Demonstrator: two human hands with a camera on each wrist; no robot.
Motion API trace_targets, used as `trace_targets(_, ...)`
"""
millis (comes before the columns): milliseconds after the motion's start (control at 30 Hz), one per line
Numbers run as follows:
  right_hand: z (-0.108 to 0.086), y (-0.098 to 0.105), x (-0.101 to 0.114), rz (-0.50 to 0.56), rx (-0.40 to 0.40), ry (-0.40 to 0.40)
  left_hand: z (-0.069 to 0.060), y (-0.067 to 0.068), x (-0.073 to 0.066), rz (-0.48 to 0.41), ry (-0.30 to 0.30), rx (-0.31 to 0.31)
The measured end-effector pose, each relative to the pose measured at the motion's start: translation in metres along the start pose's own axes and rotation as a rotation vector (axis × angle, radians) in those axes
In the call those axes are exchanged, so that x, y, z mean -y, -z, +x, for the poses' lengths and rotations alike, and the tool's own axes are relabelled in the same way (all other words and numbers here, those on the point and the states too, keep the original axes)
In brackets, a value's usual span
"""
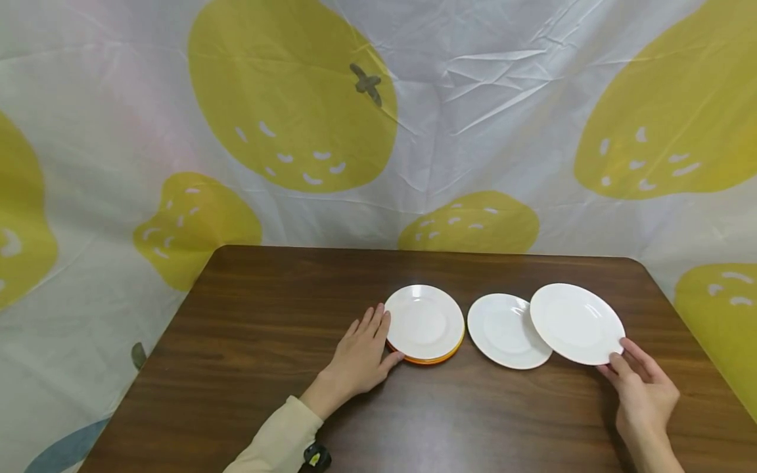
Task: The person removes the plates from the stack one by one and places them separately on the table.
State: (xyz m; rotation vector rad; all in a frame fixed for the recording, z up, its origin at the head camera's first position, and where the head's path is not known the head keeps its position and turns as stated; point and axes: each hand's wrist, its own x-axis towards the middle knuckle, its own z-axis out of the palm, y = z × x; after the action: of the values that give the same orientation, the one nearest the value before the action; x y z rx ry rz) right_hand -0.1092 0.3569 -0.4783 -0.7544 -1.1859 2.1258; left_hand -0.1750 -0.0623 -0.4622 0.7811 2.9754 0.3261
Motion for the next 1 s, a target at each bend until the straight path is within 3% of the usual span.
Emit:
trace_targets(233, 0.003, 0.008, 0.005, -0.042, -0.037, -0.023, 0.000, 0.001, -0.001, -0.015, 0.004, 0.006)
trace_targets(500, 0.008, 0.015, 0.010, 0.006, -0.054, -0.012, -0.001, 0.001, 0.000, -0.014, 0.004, 0.003)
trace_targets(1000, 0.018, 0.028, 0.014, -0.026, -0.088, -0.008, 0.001, 0.002, 0.000, -0.016, 0.006, 0.012)
